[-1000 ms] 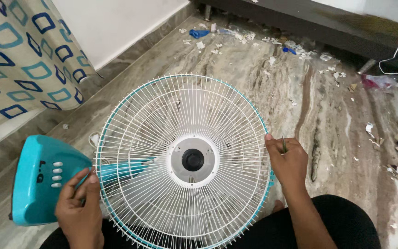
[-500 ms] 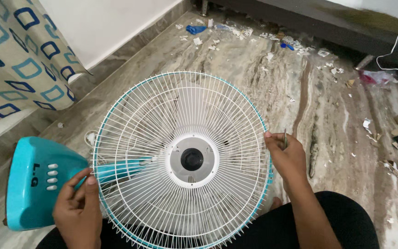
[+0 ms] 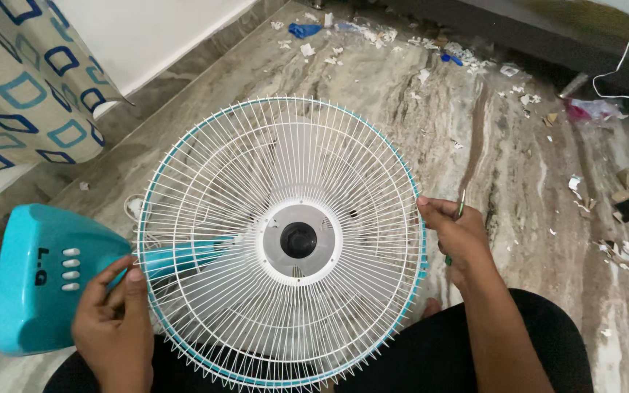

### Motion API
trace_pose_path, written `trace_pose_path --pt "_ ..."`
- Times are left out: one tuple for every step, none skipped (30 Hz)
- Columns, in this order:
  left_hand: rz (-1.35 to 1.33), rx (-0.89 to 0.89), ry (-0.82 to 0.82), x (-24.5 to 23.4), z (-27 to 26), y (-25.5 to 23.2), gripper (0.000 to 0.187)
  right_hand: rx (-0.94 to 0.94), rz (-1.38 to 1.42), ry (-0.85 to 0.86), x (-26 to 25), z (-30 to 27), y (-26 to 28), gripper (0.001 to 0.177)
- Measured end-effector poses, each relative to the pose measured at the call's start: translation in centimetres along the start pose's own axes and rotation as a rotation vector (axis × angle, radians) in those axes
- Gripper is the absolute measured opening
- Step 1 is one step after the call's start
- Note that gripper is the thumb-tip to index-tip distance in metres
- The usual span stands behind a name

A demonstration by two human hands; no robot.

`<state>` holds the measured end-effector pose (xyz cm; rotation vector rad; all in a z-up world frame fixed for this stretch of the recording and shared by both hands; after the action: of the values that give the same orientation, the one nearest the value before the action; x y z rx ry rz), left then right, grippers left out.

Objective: The person assembles a standing fan by attaching the front grille to the fan base using a screwdriver. They align the grille, insert screws, and tighten them to secure the assembly.

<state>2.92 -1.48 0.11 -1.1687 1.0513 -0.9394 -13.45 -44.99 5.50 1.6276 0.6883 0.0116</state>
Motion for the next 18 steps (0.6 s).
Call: trace_pose_path --pt "-0.003 -0.003 0.008 0.0 -0.1 0.0 0.033 -0.011 -0.008 0.0 0.0 0.0 -0.1 0.044" --pt "-0.008 -0.006 0.015 0.1 -0.1 0.1 0.033 -0.026 0.003 0.013 0.1 0.1 -0.1 0.044" --pt "0.013 0.046 0.011 0.1 -0.1 0.0 0.032 -0.041 0.014 0.025 0.2 0.1 -0.1 0.045" --pt "0.034 0.099 0.007 0.0 -0.3 -0.2 0.032 -0.056 0.026 0.039 0.2 0.1 -0.1 0.045" --pt "0.055 0.152 0.004 0.0 -0.4 -0.3 0.031 -0.047 0.001 0.031 0.2 0.1 -0.2 0.045" --pt "0.029 0.143 0.016 0.1 -0.4 -0.3 0.032 -0.038 -0.024 0.022 0.2 0.2 -0.3 0.045" --pt "0.003 0.133 0.028 0.1 -0.3 -0.2 0.032 -0.03 -0.05 0.013 0.2 0.2 -0.3 0.045" --pt "-0.023 0.125 0.039 0.2 -0.3 -0.2 0.032 -0.044 -0.046 0.009 0.2 0.2 -0.4 0.044" --pt "-0.038 0.082 0.042 0.2 -0.4 -0.1 0.033 -0.058 -0.041 0.005 0.2 0.2 -0.4 0.043" --pt "-0.054 0.041 0.044 0.2 -0.3 -0.1 0.033 -0.072 -0.036 0.002 0.2 0.3 -0.4 0.042" --pt "-0.069 0.0 0.046 0.2 -0.3 -0.1 0.034 -0.075 -0.019 0.008 0.3 0.4 -0.4 0.041" --pt "-0.024 -0.003 0.04 0.2 -0.2 -0.2 0.034 -0.077 -0.003 0.014 0.3 0.5 -0.6 0.041" --pt "0.022 -0.006 0.033 0.1 -0.2 -0.2 0.035 -0.078 0.013 0.021 0.3 0.5 -0.7 0.041" --pt "0.066 -0.009 0.026 0.1 -0.1 -0.3 0.035 -0.073 0.01 0.01 0.3 0.7 -0.8 0.04" --pt "-0.018 -0.016 0.046 0.2 0.0 -0.4 0.036 -0.067 0.007 -0.001 0.3 0.8 -0.9 0.039" --pt "-0.101 -0.023 0.066 0.3 0.0 -0.5 0.038 -0.061 0.005 -0.011 0.2 0.9 -1.1 0.038" --pt "-0.183 -0.029 0.085 0.4 0.0 -0.6 0.039 -0.058 -0.005 -0.01 0.2 1.0 -1.3 0.038" --pt "-0.158 -0.043 0.069 0.2 0.0 -0.5 0.04 -0.053 -0.016 -0.01 0.1 1.0 -1.4 0.038"
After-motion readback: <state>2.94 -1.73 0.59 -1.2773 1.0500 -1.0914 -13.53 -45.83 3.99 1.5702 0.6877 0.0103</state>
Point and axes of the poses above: each hand's wrist, its own z-axis towards the middle knuckle, its own x-axis out of the palm, y = z × x, the point moved 3 cm from there along z, towards the middle knuckle, and after that the axes turned 6 degrees about -y, right-handed, at the moved point
